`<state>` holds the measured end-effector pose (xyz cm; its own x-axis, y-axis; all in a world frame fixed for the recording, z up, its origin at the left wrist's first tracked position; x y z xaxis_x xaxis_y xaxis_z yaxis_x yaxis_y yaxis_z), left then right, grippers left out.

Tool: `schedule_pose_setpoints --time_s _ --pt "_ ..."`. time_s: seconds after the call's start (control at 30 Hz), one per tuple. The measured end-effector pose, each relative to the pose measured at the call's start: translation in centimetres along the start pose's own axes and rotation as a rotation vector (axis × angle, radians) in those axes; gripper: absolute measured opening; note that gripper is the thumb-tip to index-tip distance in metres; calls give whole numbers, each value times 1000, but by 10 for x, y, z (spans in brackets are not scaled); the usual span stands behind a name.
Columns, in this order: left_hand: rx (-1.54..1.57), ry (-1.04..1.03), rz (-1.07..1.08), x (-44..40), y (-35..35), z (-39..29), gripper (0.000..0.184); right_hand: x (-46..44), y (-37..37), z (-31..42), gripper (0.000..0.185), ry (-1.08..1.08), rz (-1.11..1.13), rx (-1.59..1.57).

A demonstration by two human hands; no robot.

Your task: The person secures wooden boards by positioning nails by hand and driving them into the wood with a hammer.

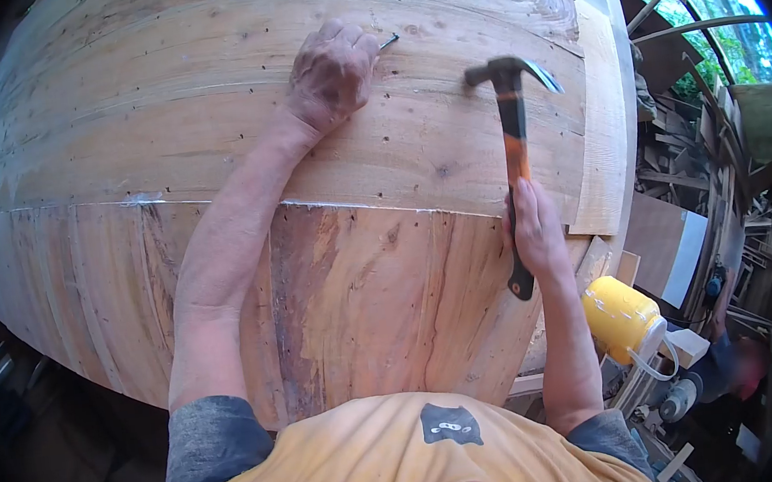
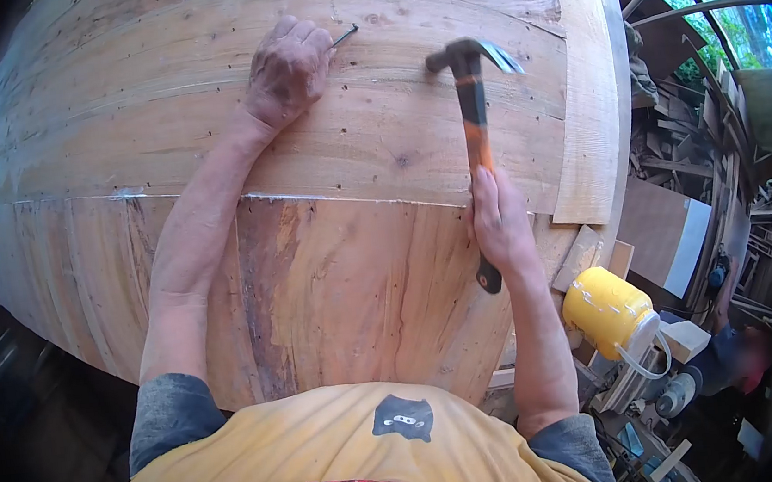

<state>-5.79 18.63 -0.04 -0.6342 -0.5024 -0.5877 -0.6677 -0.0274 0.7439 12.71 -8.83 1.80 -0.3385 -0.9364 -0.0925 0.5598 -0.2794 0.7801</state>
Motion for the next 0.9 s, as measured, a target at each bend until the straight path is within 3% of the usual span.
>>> schedule_pose_setpoints --time_s 0.07,0.27,0.37,0.47,0.57,0.9 --pt "-6 80 -10 2 2 1 11 22 3 6 47 -554 174 -356" --pt "-33 219 -91 6 -3 -21 10 19 -6 0 49 -614 165 -454" --pt "-152 307 62 10 -9 -25 10 15 -6 1 49 -620 171 -454" --pt "-42 432 -16 5 -2 -14 9 16 -7 0 49 -627 168 -492" --pt "-45 424 -117 6 -2 -12 9 17 -8 -1 49 -614 169 -511" --pt "-118 406 -59 9 -9 -17 9 -6 2 19 49 -498 161 -543"
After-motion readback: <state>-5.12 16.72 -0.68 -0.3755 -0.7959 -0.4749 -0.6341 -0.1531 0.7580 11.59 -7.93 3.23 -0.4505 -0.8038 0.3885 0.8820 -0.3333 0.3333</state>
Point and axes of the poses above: each hand's wrist, its own x-axis away from the middle knuckle, its own y-axis out of the back of the hand, z = x × y, the point moved 6 cm from there along -x, towards the middle knuckle, and after that the axes turned 3 degrees about y, right-handed, at the moved point
